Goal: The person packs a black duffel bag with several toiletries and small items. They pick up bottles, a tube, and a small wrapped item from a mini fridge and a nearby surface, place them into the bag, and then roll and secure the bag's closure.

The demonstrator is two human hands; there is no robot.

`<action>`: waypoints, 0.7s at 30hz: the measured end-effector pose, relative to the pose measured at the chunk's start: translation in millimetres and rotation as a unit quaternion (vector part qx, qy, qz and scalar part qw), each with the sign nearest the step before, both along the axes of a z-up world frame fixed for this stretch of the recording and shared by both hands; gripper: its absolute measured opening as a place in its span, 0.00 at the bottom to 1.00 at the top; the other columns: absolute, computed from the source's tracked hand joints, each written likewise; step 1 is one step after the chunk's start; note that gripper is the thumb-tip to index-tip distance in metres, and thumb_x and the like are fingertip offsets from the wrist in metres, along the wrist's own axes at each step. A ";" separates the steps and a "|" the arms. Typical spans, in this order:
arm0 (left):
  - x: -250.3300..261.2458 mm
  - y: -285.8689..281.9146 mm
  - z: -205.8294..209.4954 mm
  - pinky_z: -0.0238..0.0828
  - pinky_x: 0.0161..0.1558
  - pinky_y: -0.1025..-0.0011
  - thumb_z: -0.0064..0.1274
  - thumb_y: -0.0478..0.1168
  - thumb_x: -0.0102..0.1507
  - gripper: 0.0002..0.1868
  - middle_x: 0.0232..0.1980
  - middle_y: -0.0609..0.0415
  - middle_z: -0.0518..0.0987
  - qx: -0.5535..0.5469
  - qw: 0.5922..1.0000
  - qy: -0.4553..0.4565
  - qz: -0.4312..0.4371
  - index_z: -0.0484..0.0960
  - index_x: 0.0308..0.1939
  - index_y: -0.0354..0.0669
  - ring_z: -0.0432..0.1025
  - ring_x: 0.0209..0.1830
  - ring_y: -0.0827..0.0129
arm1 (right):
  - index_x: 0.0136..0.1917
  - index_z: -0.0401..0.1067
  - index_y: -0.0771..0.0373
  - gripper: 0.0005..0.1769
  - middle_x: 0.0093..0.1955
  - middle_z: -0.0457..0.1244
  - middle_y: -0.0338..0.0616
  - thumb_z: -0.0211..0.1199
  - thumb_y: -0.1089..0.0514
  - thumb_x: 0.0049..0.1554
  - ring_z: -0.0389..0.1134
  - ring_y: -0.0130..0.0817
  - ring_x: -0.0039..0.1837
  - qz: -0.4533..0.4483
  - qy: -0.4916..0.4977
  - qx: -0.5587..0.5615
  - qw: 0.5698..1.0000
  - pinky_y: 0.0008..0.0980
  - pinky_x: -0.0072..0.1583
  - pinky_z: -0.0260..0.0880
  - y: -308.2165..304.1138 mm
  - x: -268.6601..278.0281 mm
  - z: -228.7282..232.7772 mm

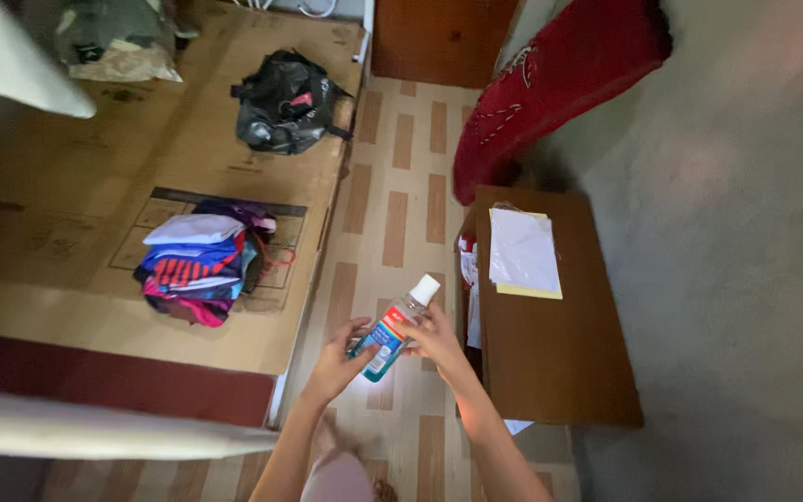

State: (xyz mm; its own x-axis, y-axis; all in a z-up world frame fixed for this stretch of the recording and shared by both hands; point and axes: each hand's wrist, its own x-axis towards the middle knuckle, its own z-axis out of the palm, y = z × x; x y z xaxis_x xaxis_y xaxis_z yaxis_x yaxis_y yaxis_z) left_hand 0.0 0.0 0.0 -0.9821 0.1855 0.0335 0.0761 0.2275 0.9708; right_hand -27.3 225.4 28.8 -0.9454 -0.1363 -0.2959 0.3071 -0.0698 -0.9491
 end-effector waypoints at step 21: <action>-441.5 -49.6 66.2 0.74 0.55 0.71 0.53 0.36 0.67 0.22 0.53 0.51 0.83 -0.007 0.998 0.046 0.037 0.73 0.66 0.41 0.77 0.51 0.70 | 0.64 0.65 0.63 0.33 0.55 0.69 0.47 0.73 0.54 0.50 0.74 0.37 0.53 -0.091 0.030 -0.038 0.995 0.41 0.50 0.81 -8.1 -393.4 36.4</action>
